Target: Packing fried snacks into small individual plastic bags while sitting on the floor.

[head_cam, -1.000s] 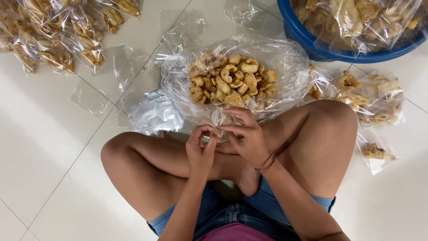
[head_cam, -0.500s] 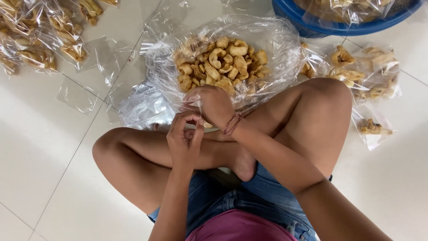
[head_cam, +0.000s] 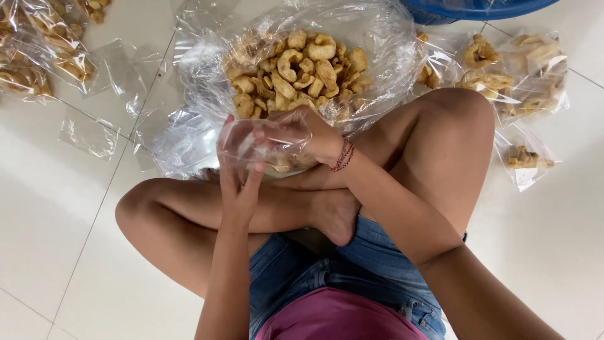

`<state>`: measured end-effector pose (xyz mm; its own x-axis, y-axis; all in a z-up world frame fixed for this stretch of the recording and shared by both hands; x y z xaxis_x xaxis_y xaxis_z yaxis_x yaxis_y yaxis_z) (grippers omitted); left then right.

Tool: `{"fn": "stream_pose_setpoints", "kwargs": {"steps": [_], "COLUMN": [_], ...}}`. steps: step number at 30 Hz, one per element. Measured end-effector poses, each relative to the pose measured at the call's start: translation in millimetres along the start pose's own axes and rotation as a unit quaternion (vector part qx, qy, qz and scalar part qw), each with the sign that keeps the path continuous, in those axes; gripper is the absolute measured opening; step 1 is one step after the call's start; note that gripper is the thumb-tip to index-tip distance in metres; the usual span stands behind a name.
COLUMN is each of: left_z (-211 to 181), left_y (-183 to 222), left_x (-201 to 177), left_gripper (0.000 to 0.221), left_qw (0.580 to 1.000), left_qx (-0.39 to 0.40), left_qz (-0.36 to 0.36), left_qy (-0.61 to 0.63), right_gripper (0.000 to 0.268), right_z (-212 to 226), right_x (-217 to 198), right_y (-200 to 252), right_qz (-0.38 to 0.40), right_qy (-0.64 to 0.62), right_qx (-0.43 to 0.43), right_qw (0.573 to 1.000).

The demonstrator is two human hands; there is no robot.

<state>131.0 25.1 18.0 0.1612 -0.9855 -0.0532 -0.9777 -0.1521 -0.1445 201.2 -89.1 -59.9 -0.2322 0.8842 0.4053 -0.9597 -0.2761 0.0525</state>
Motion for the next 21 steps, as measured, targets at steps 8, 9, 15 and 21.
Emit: {"fn": "stream_pose_setpoints", "kwargs": {"steps": [8, 9, 15, 21], "left_z": [-11.3, -13.6, -11.5, 69.3], "left_y": [-35.0, -32.7, -24.8, -28.8], "left_x": [-6.4, -6.2, -3.3, -22.1], "left_gripper": [0.083, 0.089, 0.123, 0.082], "left_qw": [0.986, 0.98, 0.981, 0.958], "left_qx": [0.019, 0.037, 0.156, 0.07], "left_qz": [-0.045, -0.044, -0.079, -0.167], "left_qy": [0.162, 0.192, 0.083, 0.223], "right_gripper": [0.021, 0.024, 0.036, 0.039], "right_z": [23.0, 22.7, 1.9, 17.8], "right_x": [42.9, 44.9, 39.8, 49.7], "right_y": [20.1, 22.3, 22.3, 25.9], "right_qz": [0.025, 0.033, -0.004, 0.011], "right_qy": [-0.069, -0.098, -0.106, -0.026], "right_qx": [0.072, 0.102, 0.131, 0.023], "right_qw": [0.995, 0.989, 0.986, 0.999]}}
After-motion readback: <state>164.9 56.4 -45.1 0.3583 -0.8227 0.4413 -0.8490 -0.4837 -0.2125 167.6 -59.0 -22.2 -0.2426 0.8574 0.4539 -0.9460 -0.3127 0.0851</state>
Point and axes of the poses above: each hand's wrist, its own y-axis away from the middle knuckle, its own x-axis out of the palm, z = x × y, the point moved 10 cm from there along -y, towards the middle knuckle, and after that the axes turned 11 degrees about -z, right-handed, at the moved point
